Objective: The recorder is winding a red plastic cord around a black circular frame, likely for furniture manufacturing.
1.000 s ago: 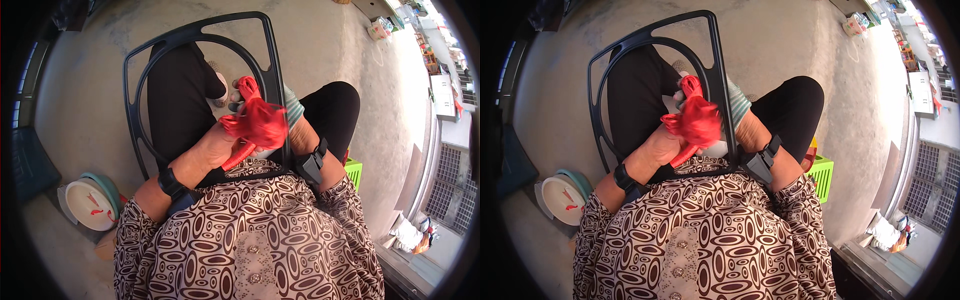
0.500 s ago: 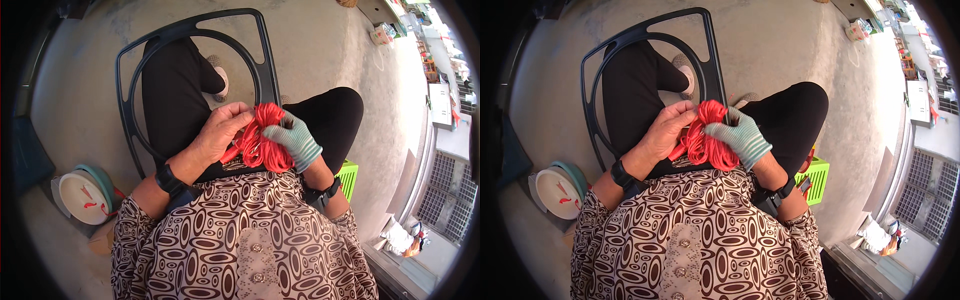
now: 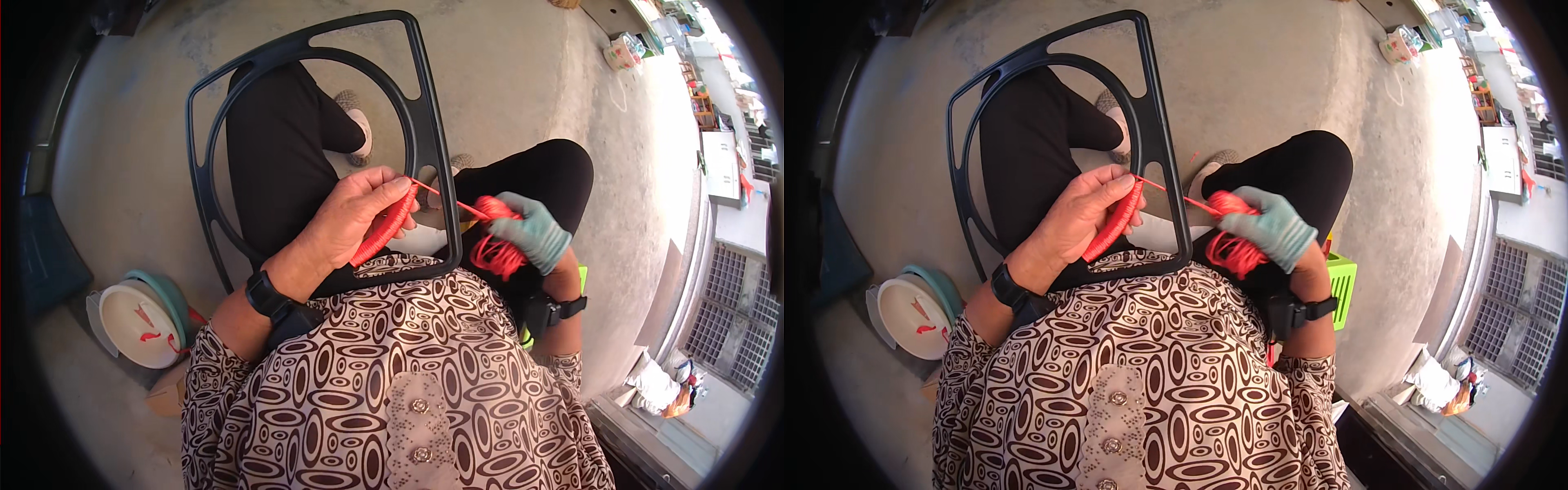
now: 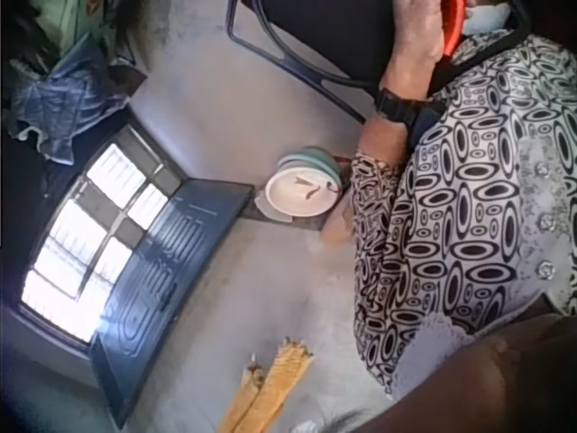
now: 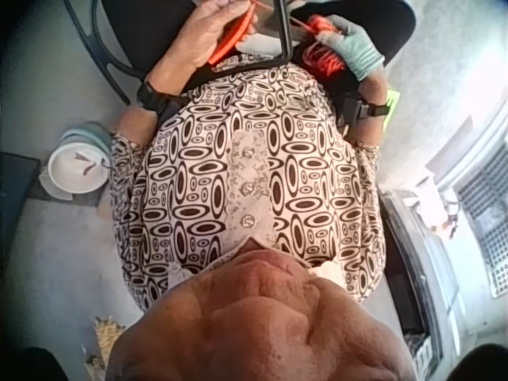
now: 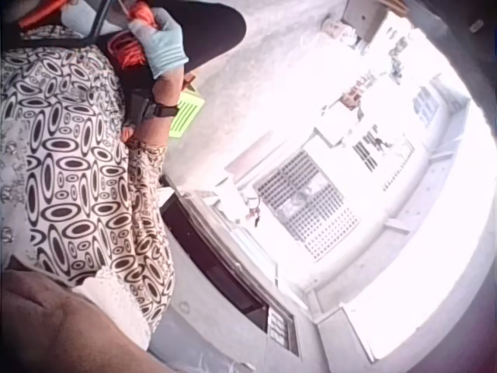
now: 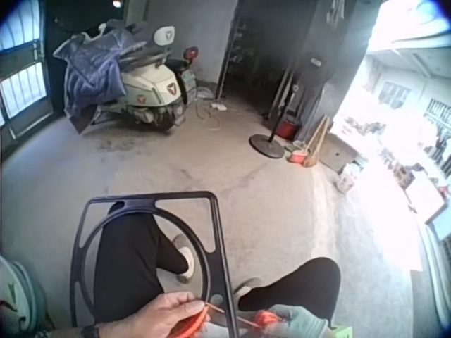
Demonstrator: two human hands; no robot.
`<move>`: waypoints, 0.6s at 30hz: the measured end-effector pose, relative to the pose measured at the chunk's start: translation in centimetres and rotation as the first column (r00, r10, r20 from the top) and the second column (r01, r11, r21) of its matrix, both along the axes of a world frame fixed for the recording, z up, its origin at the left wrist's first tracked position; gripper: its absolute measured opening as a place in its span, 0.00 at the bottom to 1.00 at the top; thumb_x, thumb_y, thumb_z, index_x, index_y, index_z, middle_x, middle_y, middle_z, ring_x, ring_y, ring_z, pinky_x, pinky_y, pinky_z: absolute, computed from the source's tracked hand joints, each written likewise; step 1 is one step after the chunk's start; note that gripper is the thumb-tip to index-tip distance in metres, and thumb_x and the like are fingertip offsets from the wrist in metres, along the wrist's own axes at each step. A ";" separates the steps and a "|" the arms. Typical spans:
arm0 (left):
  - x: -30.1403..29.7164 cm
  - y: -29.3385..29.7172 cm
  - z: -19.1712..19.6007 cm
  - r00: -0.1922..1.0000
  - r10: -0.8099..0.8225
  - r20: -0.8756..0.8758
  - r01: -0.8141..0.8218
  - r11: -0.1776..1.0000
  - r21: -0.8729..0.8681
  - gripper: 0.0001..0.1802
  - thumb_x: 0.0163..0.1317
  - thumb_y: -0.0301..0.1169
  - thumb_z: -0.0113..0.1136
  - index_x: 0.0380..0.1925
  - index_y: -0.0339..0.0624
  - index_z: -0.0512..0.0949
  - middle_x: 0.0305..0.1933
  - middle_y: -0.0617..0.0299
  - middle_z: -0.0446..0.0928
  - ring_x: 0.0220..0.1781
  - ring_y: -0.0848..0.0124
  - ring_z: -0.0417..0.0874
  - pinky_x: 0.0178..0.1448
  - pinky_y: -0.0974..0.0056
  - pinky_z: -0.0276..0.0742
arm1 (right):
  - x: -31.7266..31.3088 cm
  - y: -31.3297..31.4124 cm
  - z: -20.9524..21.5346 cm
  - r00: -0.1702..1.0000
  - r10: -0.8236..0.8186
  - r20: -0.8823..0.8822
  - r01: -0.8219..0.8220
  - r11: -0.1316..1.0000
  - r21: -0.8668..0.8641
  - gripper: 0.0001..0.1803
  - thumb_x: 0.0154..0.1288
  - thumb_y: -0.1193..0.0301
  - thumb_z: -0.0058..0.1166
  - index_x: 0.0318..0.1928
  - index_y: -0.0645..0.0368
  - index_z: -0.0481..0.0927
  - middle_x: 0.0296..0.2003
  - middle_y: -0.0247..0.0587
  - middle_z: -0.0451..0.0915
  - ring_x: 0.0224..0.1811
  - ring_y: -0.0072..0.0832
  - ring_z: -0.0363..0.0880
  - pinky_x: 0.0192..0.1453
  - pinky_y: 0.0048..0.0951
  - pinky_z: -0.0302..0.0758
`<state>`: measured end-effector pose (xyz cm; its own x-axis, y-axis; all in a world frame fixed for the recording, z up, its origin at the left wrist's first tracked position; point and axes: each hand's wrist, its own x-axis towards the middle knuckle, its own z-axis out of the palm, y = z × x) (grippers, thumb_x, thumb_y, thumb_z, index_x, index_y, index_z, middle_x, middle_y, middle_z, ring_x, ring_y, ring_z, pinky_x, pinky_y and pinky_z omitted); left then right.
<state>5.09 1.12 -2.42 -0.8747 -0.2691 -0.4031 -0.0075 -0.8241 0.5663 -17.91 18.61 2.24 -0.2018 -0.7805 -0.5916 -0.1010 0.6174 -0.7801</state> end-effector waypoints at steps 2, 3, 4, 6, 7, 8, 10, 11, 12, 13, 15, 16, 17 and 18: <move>0.0 0.1 -0.1 1.000 0.008 -0.012 -0.008 1.000 0.024 0.12 0.71 0.36 0.53 0.44 0.38 0.73 0.34 0.57 0.79 0.31 0.71 0.82 0.35 0.69 0.80 | -1.2 1.5 1.0 0.942 -0.332 0.052 0.336 0.934 -0.124 0.19 0.61 0.64 0.61 0.47 0.64 0.78 0.37 0.33 0.79 0.36 0.18 0.76 0.43 0.22 0.74; 0.0 0.1 -0.1 0.999 0.021 -0.035 -0.019 0.998 0.054 0.11 0.71 0.36 0.53 0.43 0.38 0.73 0.33 0.57 0.79 0.31 0.71 0.83 0.35 0.69 0.80 | -1.7 2.1 1.4 0.900 -0.411 0.143 0.432 0.885 -0.174 0.19 0.62 0.63 0.60 0.48 0.63 0.78 0.39 0.33 0.79 0.37 0.19 0.76 0.44 0.22 0.75; 0.0 0.1 -0.1 0.998 0.035 -0.057 -0.030 0.996 0.084 0.11 0.71 0.35 0.53 0.42 0.39 0.73 0.33 0.57 0.79 0.30 0.71 0.83 0.34 0.69 0.80 | -2.1 2.4 1.4 0.816 -0.551 0.174 0.575 0.805 -0.148 0.19 0.63 0.63 0.60 0.48 0.63 0.78 0.40 0.33 0.79 0.38 0.19 0.77 0.45 0.23 0.75; -0.1 0.0 0.1 0.997 0.046 -0.062 -0.039 0.994 0.102 0.10 0.70 0.35 0.54 0.40 0.40 0.73 0.32 0.56 0.80 0.29 0.70 0.83 0.33 0.68 0.81 | -2.5 2.1 0.6 0.723 -0.660 0.204 0.690 0.674 -0.262 0.18 0.64 0.63 0.60 0.48 0.62 0.79 0.40 0.33 0.80 0.39 0.20 0.78 0.46 0.23 0.75; -0.1 -0.1 0.1 0.998 0.043 -0.048 -0.039 0.995 0.089 0.09 0.69 0.35 0.55 0.39 0.40 0.73 0.32 0.56 0.80 0.28 0.69 0.83 0.32 0.67 0.81 | -2.6 1.6 -0.1 0.660 -0.720 0.216 0.746 0.592 -0.305 0.18 0.64 0.63 0.60 0.48 0.61 0.79 0.40 0.32 0.80 0.39 0.20 0.78 0.46 0.23 0.75; -0.1 -0.2 0.1 0.998 0.049 -0.036 -0.046 0.996 0.073 0.09 0.69 0.34 0.55 0.38 0.41 0.73 0.32 0.56 0.80 0.28 0.69 0.83 0.32 0.67 0.81 | -2.6 0.9 -0.8 0.657 -0.743 0.130 0.734 0.589 -0.339 0.16 0.62 0.68 0.61 0.48 0.62 0.79 0.40 0.33 0.80 0.40 0.20 0.78 0.47 0.24 0.75; -0.1 -0.2 0.1 0.999 0.034 -0.042 -0.031 0.998 0.060 0.08 0.68 0.34 0.56 0.36 0.41 0.73 0.31 0.55 0.80 0.28 0.68 0.84 0.31 0.66 0.81 | -2.4 -0.9 -2.0 0.767 -0.583 -0.268 0.419 0.771 -0.479 0.17 0.58 0.71 0.64 0.47 0.63 0.79 0.38 0.34 0.81 0.40 0.19 0.78 0.47 0.24 0.76; -0.2 -0.1 0.0 0.999 0.024 -0.036 -0.022 0.998 0.054 0.08 0.68 0.33 0.56 0.36 0.40 0.73 0.31 0.55 0.80 0.27 0.68 0.84 0.31 0.66 0.81 | -1.9 -2.1 -2.7 0.736 -0.603 -0.307 0.411 0.759 -0.505 0.18 0.57 0.72 0.64 0.48 0.64 0.78 0.38 0.35 0.81 0.40 0.20 0.78 0.48 0.24 0.75; -0.2 0.0 0.0 0.999 0.001 -0.045 0.002 0.998 0.062 0.08 0.68 0.33 0.56 0.35 0.40 0.73 0.31 0.55 0.80 0.27 0.68 0.84 0.31 0.66 0.81 | -1.2 -3.6 -3.3 0.710 -0.617 -0.341 0.354 0.730 -0.584 0.19 0.56 0.73 0.65 0.48 0.65 0.78 0.38 0.35 0.81 0.40 0.20 0.78 0.49 0.24 0.75; -0.3 0.1 -0.1 0.999 -0.024 -0.049 0.027 0.997 0.068 0.08 0.68 0.33 0.56 0.35 0.40 0.73 0.31 0.55 0.80 0.27 0.68 0.84 0.31 0.66 0.82 | -0.2 -5.2 -3.9 0.712 -0.649 -0.266 0.368 0.669 -0.646 0.20 0.56 0.72 0.65 0.49 0.66 0.77 0.38 0.37 0.80 0.40 0.21 0.78 0.48 0.24 0.75; -0.4 0.4 -0.2 0.995 -0.074 -0.066 0.081 0.991 0.107 0.08 0.68 0.33 0.55 0.36 0.39 0.73 0.32 0.54 0.80 0.28 0.68 0.84 0.32 0.65 0.82 | 1.3 -9.1 -4.9 0.762 -0.647 0.006 0.500 0.583 -0.641 0.19 0.58 0.72 0.64 0.49 0.65 0.76 0.37 0.37 0.81 0.39 0.22 0.79 0.47 0.25 0.76; -0.4 0.5 -0.2 0.994 -0.090 -0.061 0.097 0.988 0.122 0.08 0.68 0.33 0.55 0.36 0.39 0.73 0.32 0.54 0.80 0.29 0.68 0.84 0.33 0.65 0.82 | 2.1 -10.9 -5.3 0.766 -0.629 0.127 0.600 0.631 -0.491 0.16 0.62 0.71 0.61 0.48 0.63 0.76 0.36 0.36 0.81 0.38 0.22 0.78 0.44 0.24 0.76; -0.5 0.6 -0.3 0.992 -0.107 -0.060 0.114 0.984 0.137 0.09 0.68 0.33 0.55 0.36 0.38 0.73 0.32 0.54 0.80 0.29 0.68 0.84 0.34 0.65 0.82 | 2.9 -11.8 -5.6 0.723 -0.574 0.386 0.681 0.688 -0.252 0.11 0.66 0.70 0.56 0.46 0.61 0.76 0.34 0.36 0.80 0.36 0.23 0.79 0.41 0.23 0.77; -0.7 0.8 -0.3 0.991 -0.119 -0.068 0.129 0.980 0.151 0.09 0.68 0.33 0.55 0.36 0.38 0.73 0.32 0.54 0.80 0.30 0.68 0.84 0.34 0.65 0.82 | 3.6 -12.2 -5.5 0.633 -0.516 0.578 0.668 0.740 -0.070 0.08 0.68 0.69 0.54 0.44 0.58 0.77 0.33 0.35 0.80 0.35 0.24 0.79 0.40 0.23 0.79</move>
